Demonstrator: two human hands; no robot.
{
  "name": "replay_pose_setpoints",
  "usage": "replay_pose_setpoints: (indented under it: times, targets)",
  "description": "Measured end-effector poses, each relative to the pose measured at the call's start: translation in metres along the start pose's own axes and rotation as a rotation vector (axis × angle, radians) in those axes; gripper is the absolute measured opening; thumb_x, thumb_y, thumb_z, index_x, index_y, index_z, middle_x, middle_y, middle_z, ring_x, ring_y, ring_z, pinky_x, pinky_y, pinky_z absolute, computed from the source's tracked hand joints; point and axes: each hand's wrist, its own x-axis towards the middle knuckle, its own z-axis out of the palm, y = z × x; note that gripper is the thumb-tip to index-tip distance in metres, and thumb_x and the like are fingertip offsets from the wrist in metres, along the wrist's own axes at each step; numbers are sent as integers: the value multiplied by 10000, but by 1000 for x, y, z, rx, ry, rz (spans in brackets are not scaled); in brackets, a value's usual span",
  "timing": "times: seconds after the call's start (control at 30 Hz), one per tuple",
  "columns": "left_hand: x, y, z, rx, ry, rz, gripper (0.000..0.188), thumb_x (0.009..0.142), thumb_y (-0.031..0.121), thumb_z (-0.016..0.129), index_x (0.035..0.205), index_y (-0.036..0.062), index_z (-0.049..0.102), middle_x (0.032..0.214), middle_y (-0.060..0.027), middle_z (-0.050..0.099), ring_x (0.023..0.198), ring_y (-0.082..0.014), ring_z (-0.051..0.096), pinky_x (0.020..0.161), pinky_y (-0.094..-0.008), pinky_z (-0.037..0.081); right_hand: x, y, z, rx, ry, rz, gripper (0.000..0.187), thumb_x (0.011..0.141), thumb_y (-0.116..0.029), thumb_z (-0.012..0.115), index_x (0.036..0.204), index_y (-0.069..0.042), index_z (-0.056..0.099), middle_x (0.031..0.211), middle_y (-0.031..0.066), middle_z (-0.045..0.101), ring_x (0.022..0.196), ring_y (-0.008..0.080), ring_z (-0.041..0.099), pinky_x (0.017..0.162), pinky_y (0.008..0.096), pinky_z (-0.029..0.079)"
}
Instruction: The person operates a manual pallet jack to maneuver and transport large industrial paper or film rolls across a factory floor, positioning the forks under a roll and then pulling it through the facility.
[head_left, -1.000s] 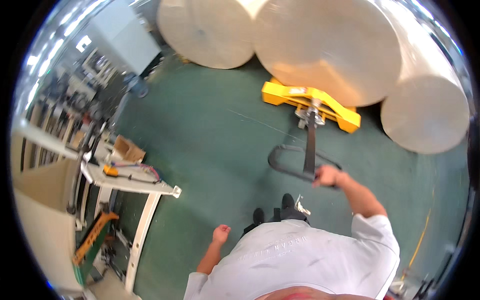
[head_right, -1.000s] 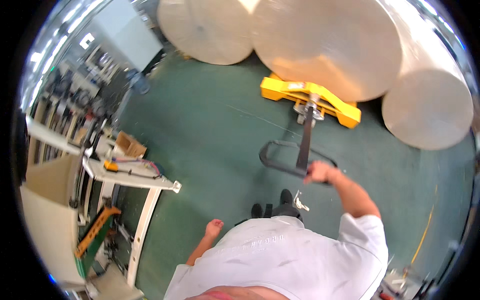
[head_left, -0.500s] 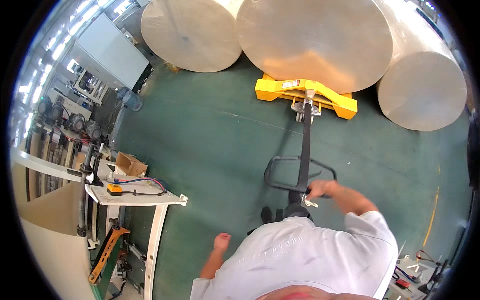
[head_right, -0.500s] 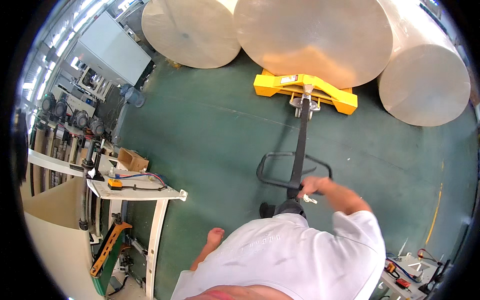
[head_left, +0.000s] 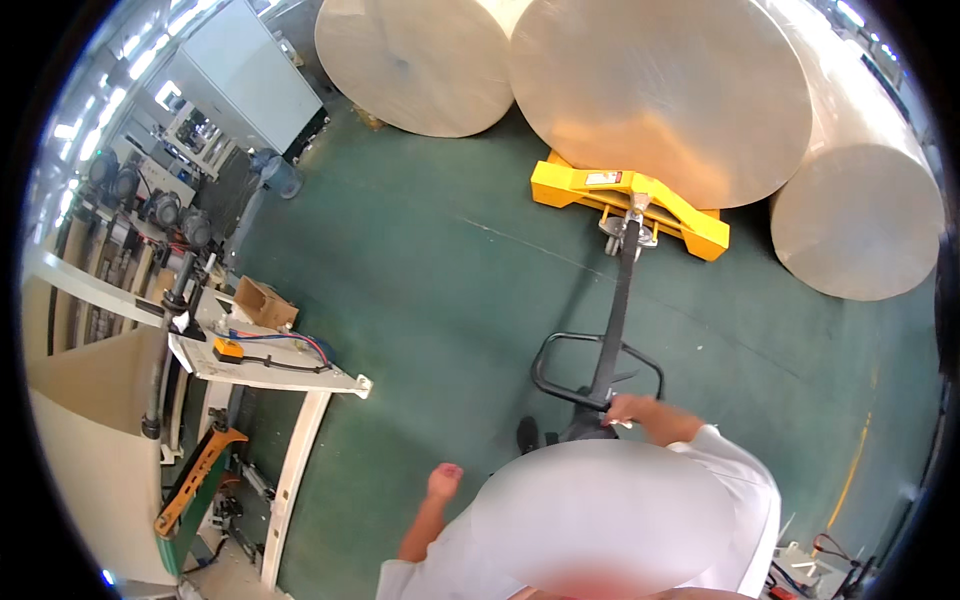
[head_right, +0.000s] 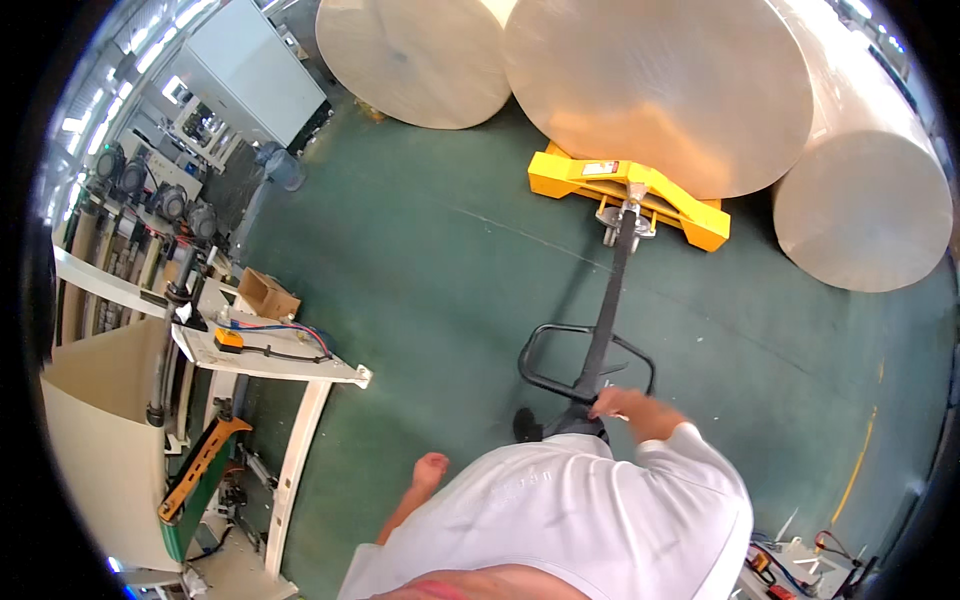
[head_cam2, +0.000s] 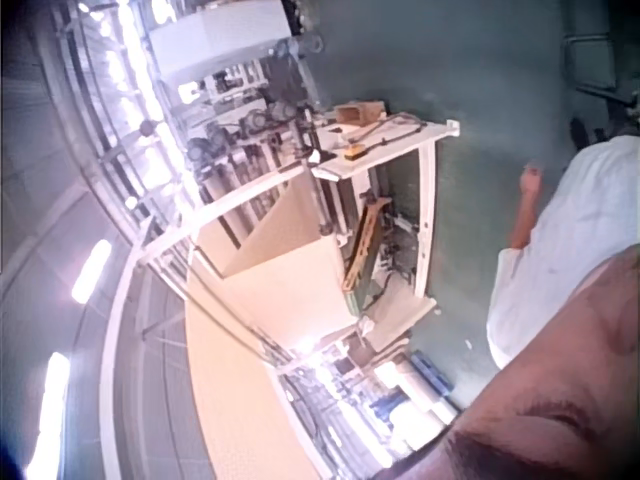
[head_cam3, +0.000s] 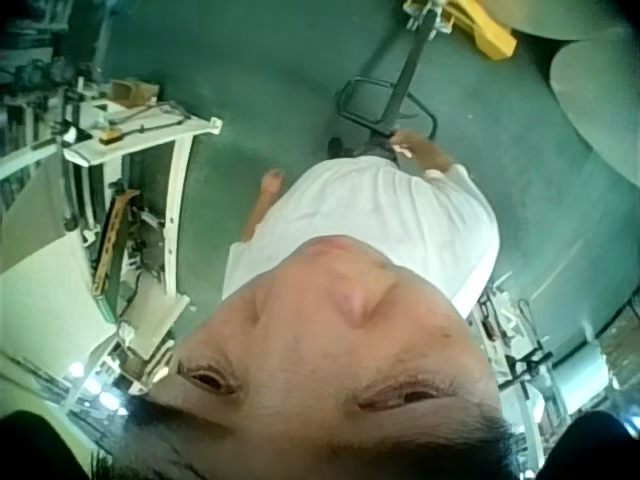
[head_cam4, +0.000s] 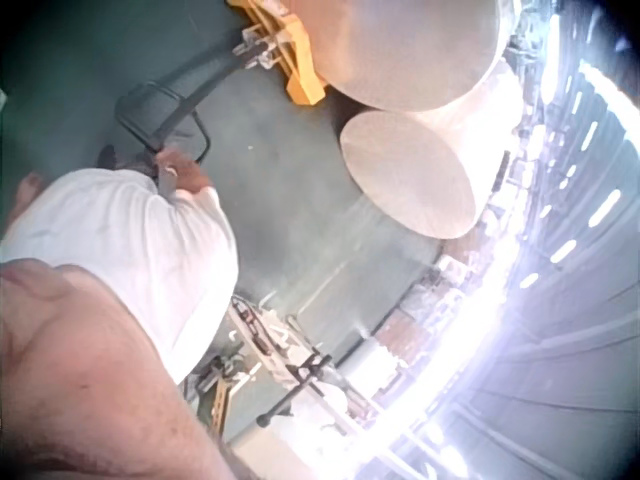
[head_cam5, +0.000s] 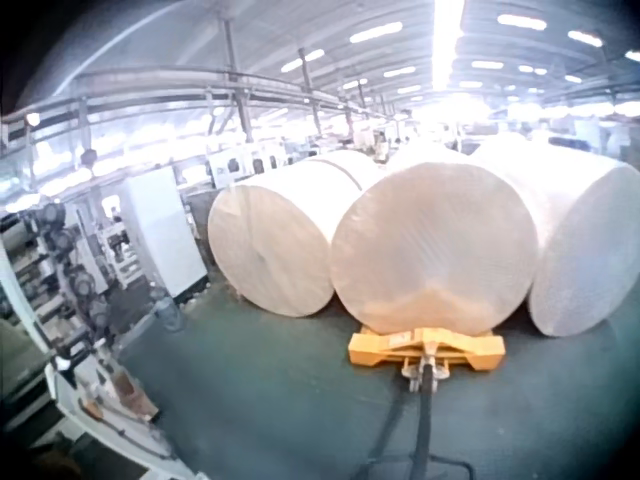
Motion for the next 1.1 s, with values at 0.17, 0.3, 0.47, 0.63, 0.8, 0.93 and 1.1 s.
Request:
replay_pose_setpoints:
  times: [0.17,0.3,0.47,0.63,0.8,0.93,1.1]
  targets:
    - [-42,-29,-6,152,16,-41,358,972,382,812,1162,78,818,1103,-128,843,1026,-285,800,937,-434,623,-131,-29,-194,-24,162,-219,566,811,-592,869,941,-44,823,854,97,810,827,285,758,782,439,577]
    - [-66,-43,-4,385,-113,-77,316,972,379,798,1144,115,834,1137,-106,843,1055,-311,796,952,-449,622,-200,-44,-271,22,636,-263,584,731,-565,931,853,-8,803,873,146,808,828,290,757,735,470,562]
    - [-38,-10,-30,124,-72,-50,364,985,405,753,1173,101,821,1162,-149,823,1111,-375,759,977,-488,605,-48,-38,-31,-100,306,-47,763,768,-608,844,1213,10,816,1267,234,800,1198,407,753,1063,504,592]
    - [-40,-34,-5,260,28,45,414,1006,428,715,1188,67,807,1153,-174,818,1096,-401,758,973,-508,602,-46,-61,-86,-243,26,-174,768,793,-717,791,1068,-2,840,1122,259,811,1086,402,779,929,514,592]
    - [-17,-34,-2,370,29,134,384,1001,419,699,1153,81,802,1155,-189,809,1099,-400,755,979,-530,590,-189,-34,-270,514,426,-380,398,786,-375,923,828,-27,734,731,33,674,690,192,643,644,374,520]
    - [-39,-47,-18,353,-38,11,352,995,409,711,1122,90,792,1143,-187,799,1121,-386,747,962,-532,588,-111,-13,-211,596,509,-379,414,839,-384,879,850,-10,703,792,36,682,739,171,636,722,406,546]
    - [-66,-43,-15,195,123,-15,357,999,415,719,1115,84,787,1145,-183,798,1123,-374,748,962,-515,589,38,-15,50,-93,493,-249,470,824,-413,934,873,31,784,869,168,786,759,302,740,764,476,592]
